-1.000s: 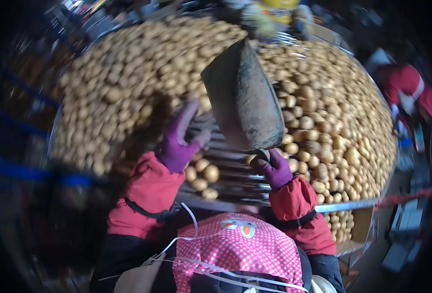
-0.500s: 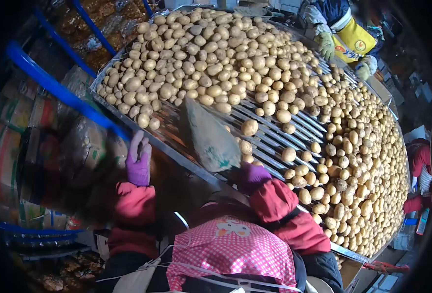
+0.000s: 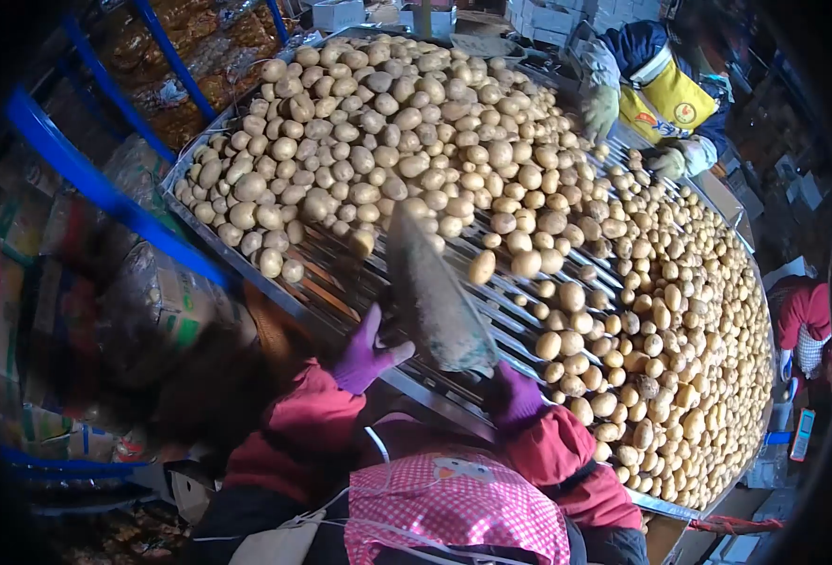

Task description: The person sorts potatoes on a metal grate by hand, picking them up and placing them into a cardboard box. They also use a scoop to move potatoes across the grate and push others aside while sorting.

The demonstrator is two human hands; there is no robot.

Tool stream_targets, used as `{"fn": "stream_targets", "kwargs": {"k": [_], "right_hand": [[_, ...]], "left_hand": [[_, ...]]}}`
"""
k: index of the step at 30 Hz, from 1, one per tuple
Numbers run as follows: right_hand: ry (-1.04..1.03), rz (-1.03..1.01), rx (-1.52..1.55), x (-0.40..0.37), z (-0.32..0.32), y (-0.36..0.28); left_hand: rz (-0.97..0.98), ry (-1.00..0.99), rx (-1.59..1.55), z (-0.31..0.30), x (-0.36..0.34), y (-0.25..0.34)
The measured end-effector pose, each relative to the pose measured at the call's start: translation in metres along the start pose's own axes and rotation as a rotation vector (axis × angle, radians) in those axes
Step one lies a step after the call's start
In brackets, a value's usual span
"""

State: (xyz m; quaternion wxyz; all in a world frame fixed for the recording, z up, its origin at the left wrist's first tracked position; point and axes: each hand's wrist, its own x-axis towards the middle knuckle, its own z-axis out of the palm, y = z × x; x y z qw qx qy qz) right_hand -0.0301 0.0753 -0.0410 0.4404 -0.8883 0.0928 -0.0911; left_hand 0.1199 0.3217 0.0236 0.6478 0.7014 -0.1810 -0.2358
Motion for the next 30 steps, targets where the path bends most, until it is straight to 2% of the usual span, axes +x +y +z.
{"fn": "stream_targets", "kwargs": {"k": [2,3,4,5,7,9,12,13,14,16,18,20,21,22,25,28,29,30], "right_hand": [[-0.127,-0.064,-0.143,0.025,0.017,-0.028],[-0.225,-0.081,-0.202,0.036,0.021,-0.051],[-0.205,0.060,-0.059,0.046,0.045,-0.047],[-0.165,0.196,0.085,0.058,0.065,-0.053],[-0.073,-0.027,-0.129,0.086,0.092,-0.074],[-0.094,0.099,-0.151,0.119,0.130,-0.082],[-0.074,0.321,-0.193,0.166,0.160,-0.079],[-0.086,0.309,-0.201,0.170,0.153,-0.074],[-0.097,0.298,-0.209,0.174,0.146,-0.069],[-0.158,0.079,-0.221,0.167,0.100,-0.079],[-0.017,0.045,-0.229,0.160,0.076,-0.077],[-0.032,0.115,-0.175,0.163,0.046,-0.063],[0.074,0.109,-0.235,0.156,0.037,-0.053],[0.022,0.151,-0.193,0.154,0.019,-0.040],[0.147,0.295,-0.185,0.132,-0.002,-0.019],[0.283,0.450,-0.184,0.128,-0.030,0.005],[0.318,0.471,-0.184,0.123,-0.050,0.011],[0.353,0.498,-0.186,0.116,-0.068,0.020]], "left_hand": [[-0.092,0.095,-0.262,-0.024,-0.011,-0.009],[-0.032,0.126,-0.296,-0.036,-0.016,-0.014],[0.030,0.155,-0.329,-0.047,-0.020,-0.012],[0.077,0.204,-0.285,-0.054,-0.017,-0.016],[0.107,0.310,-0.174,-0.066,-0.008,-0.016],[0.075,0.408,-0.038,-0.075,0.021,0.002],[0.171,0.413,0.215,-0.110,0.079,-0.004],[0.112,0.395,0.157,-0.107,0.090,0.005],[0.137,0.355,0.161,-0.101,0.100,0.008],[0.195,0.278,0.172,-0.086,0.122,0.013],[0.158,0.182,0.006,-0.064,0.140,0.020],[0.197,0.097,-0.071,-0.035,0.161,0.021],[0.182,0.075,-0.092,-0.017,0.169,0.023],[0.189,0.013,-0.106,-0.001,0.179,0.023],[0.169,-0.187,-0.168,0.042,0.210,0.024],[0.092,-0.372,-0.092,0.101,0.257,0.028],[0.198,-0.405,-0.111,0.126,0.265,0.025],[0.147,-0.460,-0.150,0.151,0.272,0.021]]}}
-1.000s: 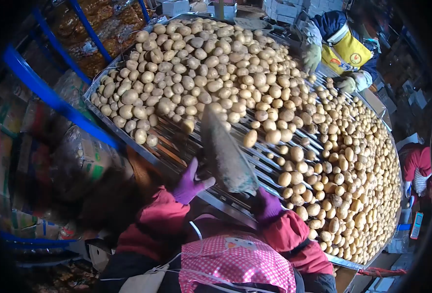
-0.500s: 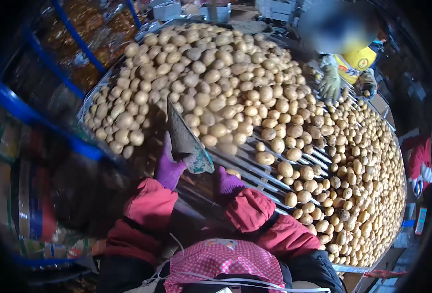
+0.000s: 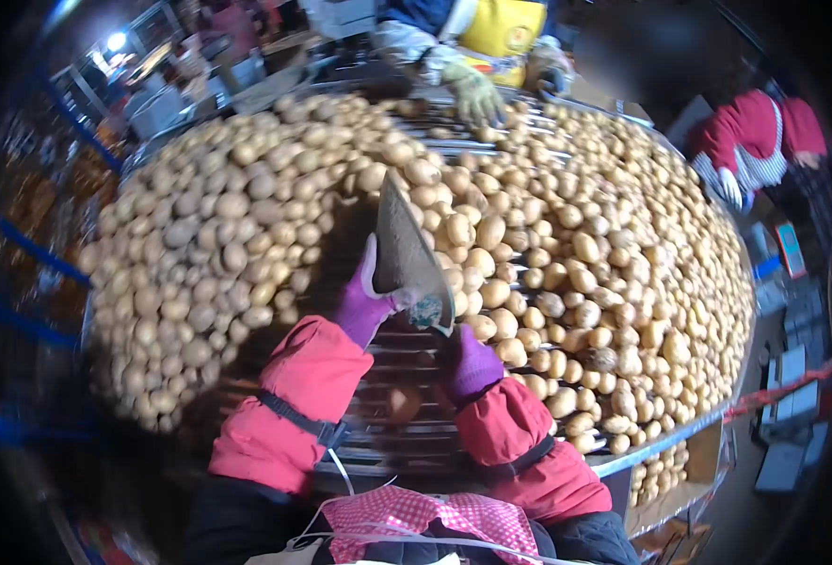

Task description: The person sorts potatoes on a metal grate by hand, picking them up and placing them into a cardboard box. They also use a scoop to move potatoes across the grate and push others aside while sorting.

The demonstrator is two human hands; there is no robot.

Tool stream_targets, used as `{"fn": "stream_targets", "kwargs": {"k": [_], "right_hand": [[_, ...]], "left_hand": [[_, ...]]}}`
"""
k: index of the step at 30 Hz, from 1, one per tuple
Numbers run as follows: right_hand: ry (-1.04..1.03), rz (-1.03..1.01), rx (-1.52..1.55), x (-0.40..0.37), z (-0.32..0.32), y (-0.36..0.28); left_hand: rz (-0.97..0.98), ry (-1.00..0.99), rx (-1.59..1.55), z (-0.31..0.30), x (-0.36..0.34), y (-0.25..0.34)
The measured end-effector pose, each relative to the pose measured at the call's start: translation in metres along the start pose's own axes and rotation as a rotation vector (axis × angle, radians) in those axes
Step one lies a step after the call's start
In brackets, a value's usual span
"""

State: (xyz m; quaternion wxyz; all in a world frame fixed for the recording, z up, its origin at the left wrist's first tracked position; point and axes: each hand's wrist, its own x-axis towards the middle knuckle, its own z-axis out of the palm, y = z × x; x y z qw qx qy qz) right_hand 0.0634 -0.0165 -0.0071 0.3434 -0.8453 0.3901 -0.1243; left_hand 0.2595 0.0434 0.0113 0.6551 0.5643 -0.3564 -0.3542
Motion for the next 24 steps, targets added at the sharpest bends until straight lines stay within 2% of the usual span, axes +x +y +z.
{"fn": "stream_targets", "kwargs": {"k": [2,3,4,5,6,8,10,11,13,15,16,18,19,20,22,23,24], "right_hand": [[0.194,-0.018,-0.036,0.008,-0.030,0.029],[0.245,0.075,-0.045,0.011,-0.045,0.038],[0.281,0.162,-0.051,0.008,-0.059,0.043],[0.202,0.206,0.065,0.001,-0.085,0.042],[0.231,0.172,0.227,-0.004,-0.090,0.062],[0.443,0.175,0.245,-0.025,-0.086,0.064],[0.506,0.149,0.373,-0.050,-0.074,0.072],[0.380,0.353,0.656,-0.067,-0.075,0.072],[0.297,0.183,0.635,-0.083,-0.078,0.065],[0.136,0.215,0.851,-0.099,-0.082,0.050],[-0.053,0.130,0.810,-0.101,-0.086,0.051],[-0.213,0.022,0.684,-0.104,-0.072,0.068],[-0.384,0.112,0.869,-0.103,-0.086,0.030],[-0.603,0.109,0.700,-0.098,-0.091,0.025],[-0.797,-0.070,0.611,-0.092,-0.076,0.030],[-0.871,-0.113,0.492,-0.088,-0.075,0.005],[-0.864,-0.215,0.553,-0.088,-0.059,0.000]], "left_hand": [[-0.082,-0.095,-0.116,0.042,0.040,-0.009],[-0.126,-0.160,-0.058,0.062,0.058,-0.013],[-0.044,-0.208,-0.030,0.082,0.074,-0.026],[0.014,-0.224,0.042,0.106,0.075,-0.013],[0.073,-0.229,0.120,0.129,0.074,0.002],[0.362,-0.211,0.403,0.156,0.065,0.003],[0.496,-0.243,0.510,0.160,0.044,0.019],[0.488,-0.311,0.439,0.154,0.035,0.027],[0.475,-0.281,0.462,0.134,0.005,0.047],[0.528,-0.152,0.462,0.109,-0.036,0.056],[0.576,-0.064,0.503,0.095,-0.058,0.059],[0.400,0.048,0.476,0.071,-0.114,0.076],[0.415,0.100,0.619,0.056,-0.140,0.073],[0.374,0.187,0.658,0.045,-0.170,0.075],[0.385,0.321,0.720,0.024,-0.229,0.064],[0.321,0.368,0.701,0.016,-0.253,0.064],[0.257,0.415,0.679,0.008,-0.276,0.064]]}}
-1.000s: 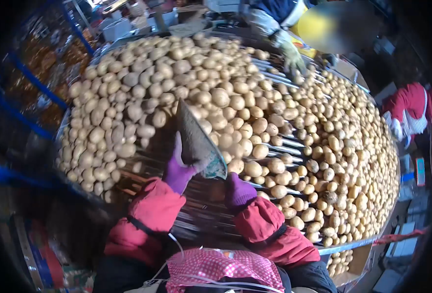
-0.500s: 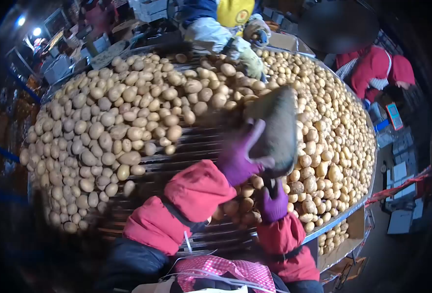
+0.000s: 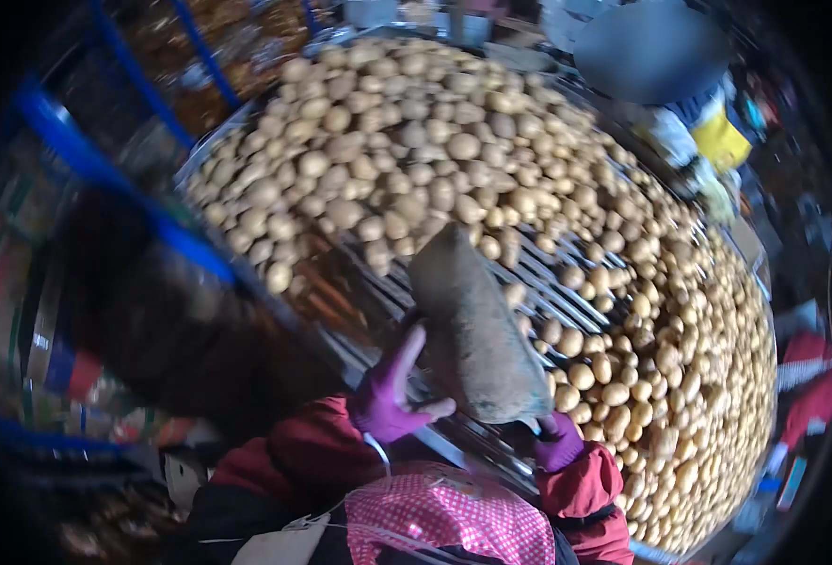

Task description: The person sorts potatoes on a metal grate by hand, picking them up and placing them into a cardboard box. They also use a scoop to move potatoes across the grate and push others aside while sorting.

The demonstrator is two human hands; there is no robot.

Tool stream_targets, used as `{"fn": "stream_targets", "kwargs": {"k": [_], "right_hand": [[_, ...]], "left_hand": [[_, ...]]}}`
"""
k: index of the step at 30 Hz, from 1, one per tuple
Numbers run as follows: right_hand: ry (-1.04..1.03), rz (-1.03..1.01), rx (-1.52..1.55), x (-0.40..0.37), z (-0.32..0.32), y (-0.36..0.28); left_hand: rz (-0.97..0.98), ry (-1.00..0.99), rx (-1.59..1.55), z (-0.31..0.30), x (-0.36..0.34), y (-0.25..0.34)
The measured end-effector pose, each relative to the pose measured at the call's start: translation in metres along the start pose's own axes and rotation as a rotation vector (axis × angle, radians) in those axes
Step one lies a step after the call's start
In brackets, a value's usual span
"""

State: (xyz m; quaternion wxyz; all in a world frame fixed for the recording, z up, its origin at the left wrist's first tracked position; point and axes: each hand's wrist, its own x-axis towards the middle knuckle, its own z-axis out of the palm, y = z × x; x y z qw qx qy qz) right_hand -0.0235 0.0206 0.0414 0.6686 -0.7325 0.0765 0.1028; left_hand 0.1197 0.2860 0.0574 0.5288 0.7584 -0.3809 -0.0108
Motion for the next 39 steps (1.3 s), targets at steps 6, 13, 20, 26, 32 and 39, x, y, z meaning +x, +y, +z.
{"fn": "stream_targets", "kwargs": {"k": [6,13,20,26,32,39], "right_hand": [[-0.132,-0.166,-0.047,0.125,0.088,0.112],[0.089,-0.057,-0.621,0.215,0.140,-0.006],[0.286,-0.117,-0.558,0.258,0.111,-0.015],[0.468,-0.149,-0.479,0.241,0.066,-0.003],[0.727,-0.151,-0.501,0.187,-0.004,0.018],[1.151,-0.087,-0.162,0.101,-0.050,0.057]], "left_hand": [[-0.468,0.325,-0.190,-0.031,-0.056,-0.038],[-0.398,0.292,-0.078,-0.088,0.035,-0.112],[-0.282,0.210,-0.324,-0.082,0.122,-0.161],[-0.142,0.061,-0.239,-0.031,0.167,-0.168],[-0.159,-0.104,-0.610,0.072,0.210,-0.129],[0.151,-0.343,-0.391,0.193,0.252,-0.066]]}}
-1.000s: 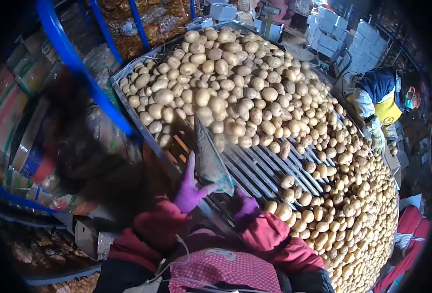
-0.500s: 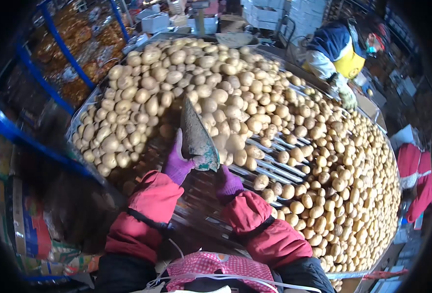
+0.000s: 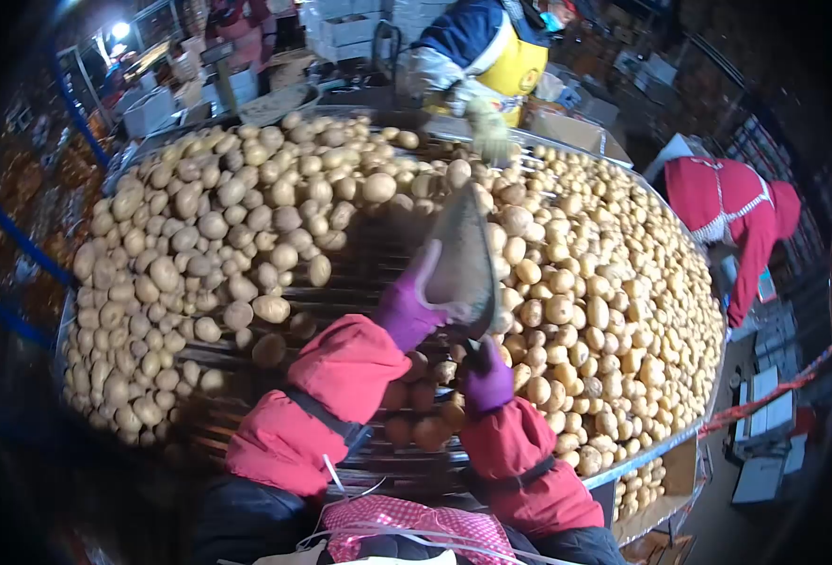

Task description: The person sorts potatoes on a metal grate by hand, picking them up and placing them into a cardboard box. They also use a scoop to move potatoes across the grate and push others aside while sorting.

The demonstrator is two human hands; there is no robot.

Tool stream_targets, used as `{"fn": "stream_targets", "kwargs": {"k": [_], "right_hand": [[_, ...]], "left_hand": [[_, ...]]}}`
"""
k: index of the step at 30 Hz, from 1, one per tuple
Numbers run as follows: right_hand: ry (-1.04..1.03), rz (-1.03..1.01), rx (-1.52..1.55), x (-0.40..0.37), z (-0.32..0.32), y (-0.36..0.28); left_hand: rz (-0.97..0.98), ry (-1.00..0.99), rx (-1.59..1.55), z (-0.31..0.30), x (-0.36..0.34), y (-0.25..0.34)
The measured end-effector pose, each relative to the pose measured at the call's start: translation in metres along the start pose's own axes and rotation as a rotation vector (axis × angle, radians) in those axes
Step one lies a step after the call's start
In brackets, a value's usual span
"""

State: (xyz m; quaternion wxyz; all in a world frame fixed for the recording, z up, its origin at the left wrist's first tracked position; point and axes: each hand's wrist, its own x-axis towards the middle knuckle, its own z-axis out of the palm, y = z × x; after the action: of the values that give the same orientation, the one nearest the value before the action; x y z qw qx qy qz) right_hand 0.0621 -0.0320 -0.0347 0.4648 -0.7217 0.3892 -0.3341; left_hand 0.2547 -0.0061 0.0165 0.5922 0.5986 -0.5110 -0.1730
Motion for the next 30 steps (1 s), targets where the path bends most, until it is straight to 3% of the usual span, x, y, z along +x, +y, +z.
{"fn": "stream_targets", "kwargs": {"k": [3,4,6,8,9,12,15,17,19,22,24,27,28,30], "right_hand": [[0.117,0.183,0.339,-0.023,-0.049,-0.033],[0.156,0.283,0.283,-0.034,-0.061,-0.054],[0.265,0.207,0.310,-0.061,-0.073,-0.041],[0.280,0.107,0.358,-0.085,-0.081,-0.049],[0.167,0.309,0.452,-0.097,-0.091,-0.051],[0.014,0.277,0.450,-0.108,-0.078,-0.054],[-0.343,0.188,0.498,-0.116,-0.044,-0.075],[-0.550,0.237,0.392,-0.121,-0.023,-0.091],[-0.876,0.058,0.337,-0.113,-0.003,-0.064],[-1.114,0.128,-0.008,-0.103,0.035,-0.107],[-1.320,-0.588,0.016,-0.084,0.066,-0.096],[-1.125,-0.453,-0.045,-0.094,0.130,-0.114],[-1.058,-0.429,-0.080,-0.101,0.149,-0.118],[-1.002,-0.426,-0.130,-0.112,0.175,-0.126]], "left_hand": [[0.189,-0.051,0.103,0.046,0.001,0.045],[0.237,-0.069,0.163,0.058,-0.001,0.056],[0.330,-0.116,0.305,0.068,-0.012,0.078],[0.300,-0.248,0.142,0.065,-0.028,0.097],[0.287,-0.282,0.128,0.057,-0.039,0.104],[0.265,-0.165,0.169,0.023,-0.075,0.120],[0.275,0.068,0.334,-0.038,-0.135,0.125],[0.150,0.176,0.349,-0.079,-0.187,0.126],[-0.017,0.335,0.377,-0.105,-0.240,0.139],[-0.169,0.521,0.593,-0.133,-0.321,0.151],[-0.303,0.626,0.493,-0.140,-0.370,0.151],[-0.412,0.723,0.283,-0.150,-0.401,0.170],[-0.564,0.713,0.251,-0.153,-0.405,0.177],[-0.538,0.727,0.376,-0.159,-0.415,0.164]]}}
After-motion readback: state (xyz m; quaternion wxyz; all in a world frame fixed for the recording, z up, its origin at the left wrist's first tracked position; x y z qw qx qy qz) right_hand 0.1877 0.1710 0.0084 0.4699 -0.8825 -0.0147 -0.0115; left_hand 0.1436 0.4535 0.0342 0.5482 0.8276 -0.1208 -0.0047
